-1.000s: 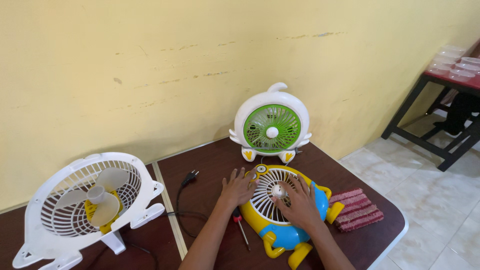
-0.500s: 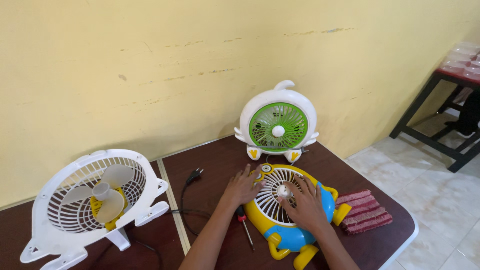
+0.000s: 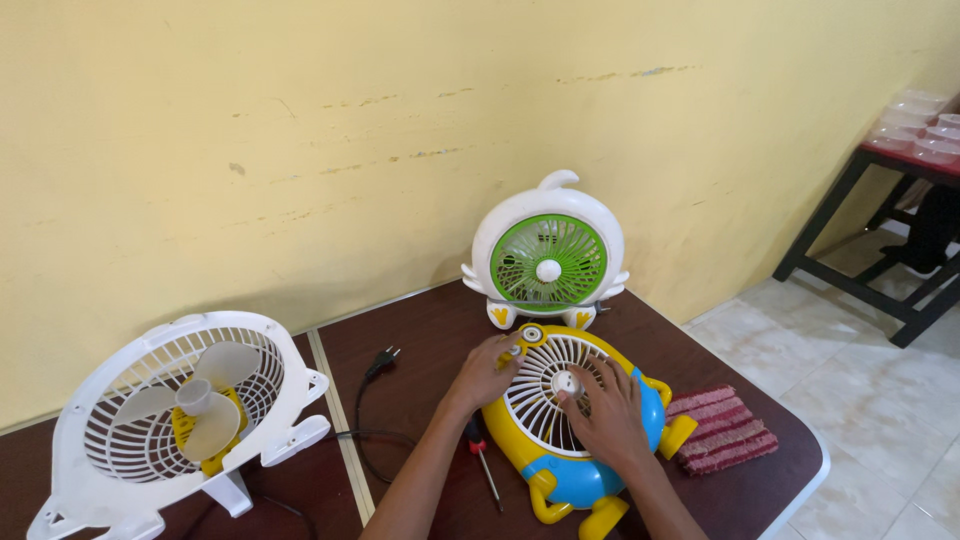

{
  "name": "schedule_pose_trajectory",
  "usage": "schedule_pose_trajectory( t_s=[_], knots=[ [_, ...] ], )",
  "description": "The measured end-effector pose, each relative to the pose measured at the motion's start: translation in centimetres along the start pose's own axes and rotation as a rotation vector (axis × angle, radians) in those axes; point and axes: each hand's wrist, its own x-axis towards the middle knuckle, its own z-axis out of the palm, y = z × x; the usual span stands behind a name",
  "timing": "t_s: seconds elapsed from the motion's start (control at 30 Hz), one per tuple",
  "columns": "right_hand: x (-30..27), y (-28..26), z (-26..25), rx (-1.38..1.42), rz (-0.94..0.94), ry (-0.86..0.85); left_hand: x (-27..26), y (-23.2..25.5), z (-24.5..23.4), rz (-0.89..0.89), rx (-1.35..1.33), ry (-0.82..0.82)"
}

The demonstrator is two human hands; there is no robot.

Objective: The person disassembles two small electric fans on a table. They remove the front grilles and central caps from a yellow and blue fan and a white fan using their hands and a screwdriver. The removed parts are placed on the table.

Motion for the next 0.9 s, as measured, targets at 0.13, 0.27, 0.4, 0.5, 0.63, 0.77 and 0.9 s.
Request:
schedule_pose_trajectory(
  t_s=[0.13,0.27,0.4,0.5,0.63,0.77,0.9],
  knots=[
    [-0.2,0.1,-0.5,0.093,-0.057,0.147,0.5,1.9,-0.9,0.095,0.031,0.07],
    [-0.2,0.0,-1.5,0.133,-0.101,0.253,0.0,4.9,-2.0,0.161,0.056,0.116],
    [-0.6,-0.4,-2.3,0.171,-0.126,0.267,-0.6,7.9,-3.6,0.21,0.169,0.175],
    [-0.9,-0.8,-3.0,0.201,-0.165,0.273,-2.6,10.2,-4.7,0.2,0.287,0.163],
    [-1.6,-1.8,-3.6,0.296,-0.214,0.28,-4.5,13.1,-6.1,0.255,0.409,0.266],
    [-1.8,-3.5,-4.5,0.351,-0.263,0.271,-6.6,15.0,-7.7,0.243,0.476,0.312],
    [-1.5,-5.8,-5.7,0.411,-0.301,0.209,-8.6,16.0,-10.3,0.266,0.525,0.374]
  ],
)
